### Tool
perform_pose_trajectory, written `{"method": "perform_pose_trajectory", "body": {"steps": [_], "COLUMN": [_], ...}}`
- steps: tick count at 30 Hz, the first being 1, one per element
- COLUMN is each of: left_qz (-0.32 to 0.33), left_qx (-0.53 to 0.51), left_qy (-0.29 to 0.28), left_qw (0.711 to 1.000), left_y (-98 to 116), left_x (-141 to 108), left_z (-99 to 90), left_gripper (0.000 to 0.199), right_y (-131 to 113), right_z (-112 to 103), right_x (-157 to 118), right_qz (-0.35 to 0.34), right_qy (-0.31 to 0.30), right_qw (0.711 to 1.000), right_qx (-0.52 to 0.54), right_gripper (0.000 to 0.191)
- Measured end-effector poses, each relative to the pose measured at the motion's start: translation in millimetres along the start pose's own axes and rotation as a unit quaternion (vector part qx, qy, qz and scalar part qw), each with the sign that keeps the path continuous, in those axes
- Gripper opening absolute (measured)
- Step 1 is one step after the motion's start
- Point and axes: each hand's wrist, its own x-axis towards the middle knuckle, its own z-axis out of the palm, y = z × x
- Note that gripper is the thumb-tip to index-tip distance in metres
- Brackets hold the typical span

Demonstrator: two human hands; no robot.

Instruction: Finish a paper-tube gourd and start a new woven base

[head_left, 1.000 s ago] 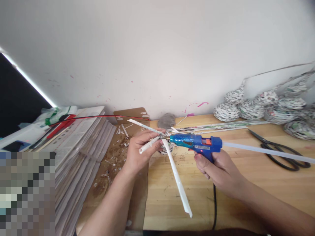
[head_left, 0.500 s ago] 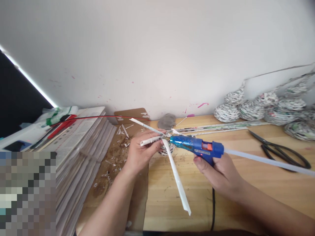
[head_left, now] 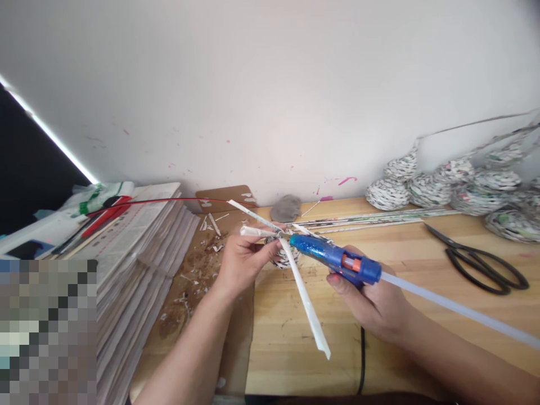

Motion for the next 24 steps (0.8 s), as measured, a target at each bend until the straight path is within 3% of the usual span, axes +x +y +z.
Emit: {"method": "perform_pose_trajectory", "body": {"steps": [6,10,15,18,21,24], "left_qz": [-0.005,0.043,0.148,0.208,0.256,0.292], "left_qx": [-0.01,0.049,0.134,0.174,0.205,0.222], "left_qy": [-0.007,0.004,0.067,0.076,0.084,0.101], "left_qw": [1.0,0.998,0.978,0.96,0.941,0.925], "left_y": [-3.2,-2.7,4.7,9.8,14.2,18.8], "left_x": [-0.2,0.0,-1.0,-2.4,-4.2,-6.1], "left_z": [0.2,-2.5,-6.0,-7.9,-10.3,-12.6], "left_gripper": [0.018,0.018,0.019,0.025,0.031,0.036], "right_y": [2.9,1.0,1.2,5.6,9.1,8.2], "right_z": [1.0,0.9,3.0,10.9,23.9,36.7], "right_x": [-2.0,2.3,15.8,20.1,20.3,21.9], "right_qz": [0.015,0.065,0.214,0.279,0.33,0.369], "right_qy": [0.002,0.026,0.028,0.026,-0.013,-0.056], "right_qw": [0.999,0.984,0.894,0.851,0.817,0.804], "right_qx": [0.031,0.162,0.392,0.444,0.472,0.463], "right_gripper": [0.012,0.018,0.038,0.035,0.033,0.035]}}
